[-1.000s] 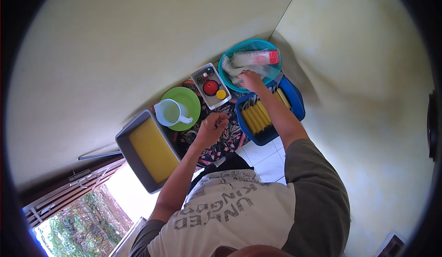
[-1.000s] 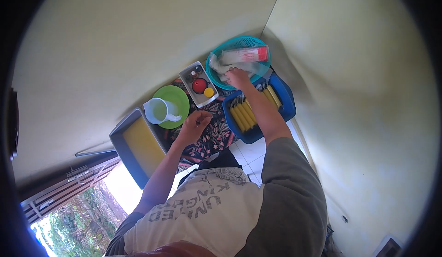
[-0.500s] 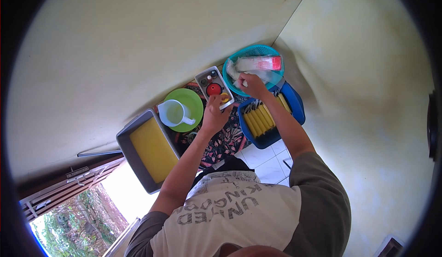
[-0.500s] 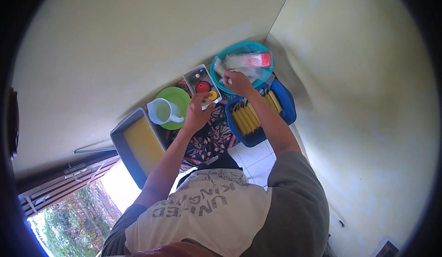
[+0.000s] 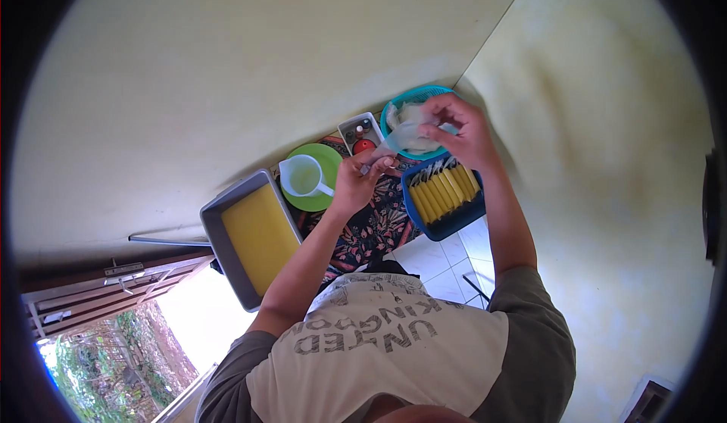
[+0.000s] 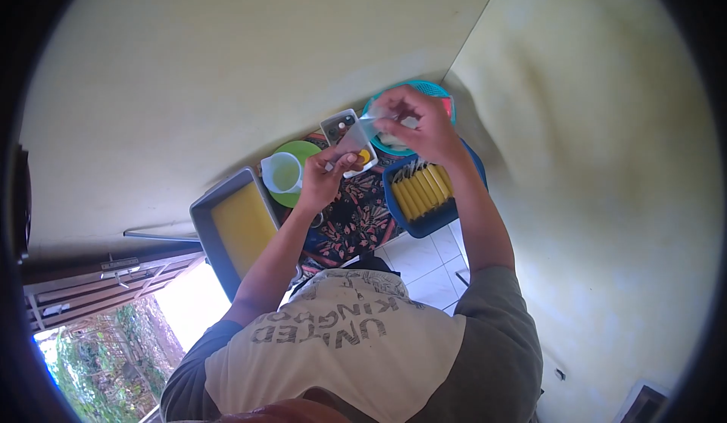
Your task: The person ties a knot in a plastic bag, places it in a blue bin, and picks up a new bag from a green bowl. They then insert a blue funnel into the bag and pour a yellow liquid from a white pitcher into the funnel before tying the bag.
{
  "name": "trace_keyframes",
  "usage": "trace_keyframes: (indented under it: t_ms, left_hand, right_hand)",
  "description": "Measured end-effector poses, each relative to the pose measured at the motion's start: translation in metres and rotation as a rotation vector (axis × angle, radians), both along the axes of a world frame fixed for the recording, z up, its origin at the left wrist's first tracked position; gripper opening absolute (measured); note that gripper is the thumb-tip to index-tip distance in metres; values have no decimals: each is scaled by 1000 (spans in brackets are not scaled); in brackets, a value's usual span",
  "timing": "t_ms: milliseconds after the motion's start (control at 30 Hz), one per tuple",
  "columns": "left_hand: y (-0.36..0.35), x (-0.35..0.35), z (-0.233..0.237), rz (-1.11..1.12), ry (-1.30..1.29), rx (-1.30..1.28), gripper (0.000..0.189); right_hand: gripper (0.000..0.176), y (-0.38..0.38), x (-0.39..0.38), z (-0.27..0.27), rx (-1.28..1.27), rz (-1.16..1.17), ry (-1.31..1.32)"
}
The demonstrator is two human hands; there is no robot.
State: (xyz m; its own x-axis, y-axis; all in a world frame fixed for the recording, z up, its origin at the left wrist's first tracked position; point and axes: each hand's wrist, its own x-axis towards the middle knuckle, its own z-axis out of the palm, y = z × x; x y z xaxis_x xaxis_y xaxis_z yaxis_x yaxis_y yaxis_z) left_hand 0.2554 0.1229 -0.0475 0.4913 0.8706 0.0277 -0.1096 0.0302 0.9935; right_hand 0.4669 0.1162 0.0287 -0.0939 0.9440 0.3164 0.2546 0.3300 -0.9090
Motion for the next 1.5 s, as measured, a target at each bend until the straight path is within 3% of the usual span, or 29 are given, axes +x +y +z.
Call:
trace_keyframes:
  t_ms: [133,233,267,400,567,667,733,800,867,900,967,1000,1100,1200,1267,1333,1433,1500]
  left_hand:
    - [-18,-39,18,108,-121,-78,24]
    - [-28,-76,36,301,-144,-45,24]
    - [-31,-87,43,333,-144,-38,24]
    - [-38,-124,61,538,-189,-49,21]
    - [-50,-160,62,615,-186,-33,17]
    - [-59,-175,52,643,-187,33,20]
    - [-69,-182,48,688,-163,13,17]
    - [-80,-192,51,744,183,132,14]
    - [-90,-199,35,767,205,154,10]
    - [-96,-205,31,745,270,220,9]
    - [-106,-211,26,722,338,280,8]
    - [-111,-213,24,700,365,254,10]
    - [-121,-217,22,688,423,246,11]
    - [-129,-221,21,716,457,280,10]
    - [-131,-223,21,737,459,306,9]
    - [-134,-225,22,728,497,286,11]
    - [-137,-226,21,741,480,280,12]
    - [-137,-228,21,741,485,290,12]
  right_hand:
    - [24,-15,-9,6,36,-40,144]
    - [31,-26,-24,-24,21,3,356]
    - [35,-34,-35,-35,-18,-4,486]
    - [37,-75,-112,-84,-323,-65,580]
    - [35,-112,-201,-132,-559,206,677]
    - [34,-120,-219,-147,-521,330,580]
    - [34,-121,-223,-156,-583,277,482]
    - [30,-119,-224,-199,-604,170,367]
    - [33,-121,-220,-246,-512,-25,41]
    - [33,-123,-222,-252,-521,-25,39]
    - [47,-128,-230,-262,-634,-168,-236]
    - [47,-131,-232,-271,-641,-165,-238]
    - [69,-131,-240,-283,-768,-98,-508]
    - [71,-129,-248,-360,-893,-75,-496]
    - [68,-129,-254,-364,-840,-46,-542]
    - [46,-131,-261,-372,-360,-84,-855]
    - [38,-126,-256,-355,-339,56,-793]
    - [37,-128,-256,-343,-402,-2,-781]
